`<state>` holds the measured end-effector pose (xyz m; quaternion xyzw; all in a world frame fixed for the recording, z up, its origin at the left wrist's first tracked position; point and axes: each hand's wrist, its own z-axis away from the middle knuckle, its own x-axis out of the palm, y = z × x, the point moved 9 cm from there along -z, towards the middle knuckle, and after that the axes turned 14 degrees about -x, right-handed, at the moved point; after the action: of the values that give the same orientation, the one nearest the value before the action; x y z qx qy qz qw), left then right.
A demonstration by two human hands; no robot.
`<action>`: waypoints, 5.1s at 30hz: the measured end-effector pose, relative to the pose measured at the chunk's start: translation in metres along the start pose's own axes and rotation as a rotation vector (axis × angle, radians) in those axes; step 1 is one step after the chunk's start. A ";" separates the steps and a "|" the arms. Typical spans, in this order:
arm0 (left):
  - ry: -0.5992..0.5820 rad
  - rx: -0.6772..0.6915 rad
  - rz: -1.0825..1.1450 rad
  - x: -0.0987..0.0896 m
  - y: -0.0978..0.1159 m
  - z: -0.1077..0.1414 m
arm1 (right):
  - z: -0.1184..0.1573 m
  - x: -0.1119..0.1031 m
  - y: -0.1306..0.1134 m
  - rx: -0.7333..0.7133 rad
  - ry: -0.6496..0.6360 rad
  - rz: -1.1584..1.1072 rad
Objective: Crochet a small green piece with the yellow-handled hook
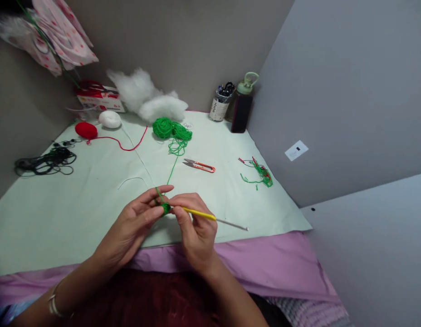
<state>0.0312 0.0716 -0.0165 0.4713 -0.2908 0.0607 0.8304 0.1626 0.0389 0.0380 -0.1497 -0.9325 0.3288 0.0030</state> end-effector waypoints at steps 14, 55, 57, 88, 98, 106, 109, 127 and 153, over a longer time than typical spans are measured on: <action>-0.070 -0.019 -0.017 0.002 0.005 -0.006 | -0.002 -0.003 0.016 0.186 0.078 -0.233; 0.201 0.390 -0.542 -0.001 0.038 0.017 | -0.004 0.002 -0.022 -0.196 -0.208 0.158; 0.216 0.393 -0.469 -0.003 0.033 0.018 | 0.002 0.007 -0.030 -0.337 -0.251 0.337; -0.145 -0.067 0.070 0.009 0.001 -0.007 | 0.008 -0.004 0.031 0.297 0.108 -0.356; -0.076 -0.068 -0.053 0.000 0.001 -0.004 | 0.011 0.002 0.038 0.415 0.146 -0.527; -0.026 -0.007 -0.102 -0.004 0.007 -0.002 | 0.009 0.001 0.033 0.358 0.086 -0.531; -0.027 0.020 -0.126 -0.006 0.007 -0.003 | 0.006 -0.004 0.024 0.278 0.039 -0.421; -0.069 -0.064 0.050 0.001 -0.003 -0.007 | 0.007 -0.004 0.022 0.187 0.103 -0.301; -0.103 -0.066 -0.033 0.005 0.000 -0.004 | 0.011 0.002 0.032 0.325 0.098 -0.340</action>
<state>0.0370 0.0737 -0.0153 0.4507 -0.3275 0.0130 0.8303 0.1686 0.0565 0.0101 -0.0038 -0.8779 0.4615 0.1277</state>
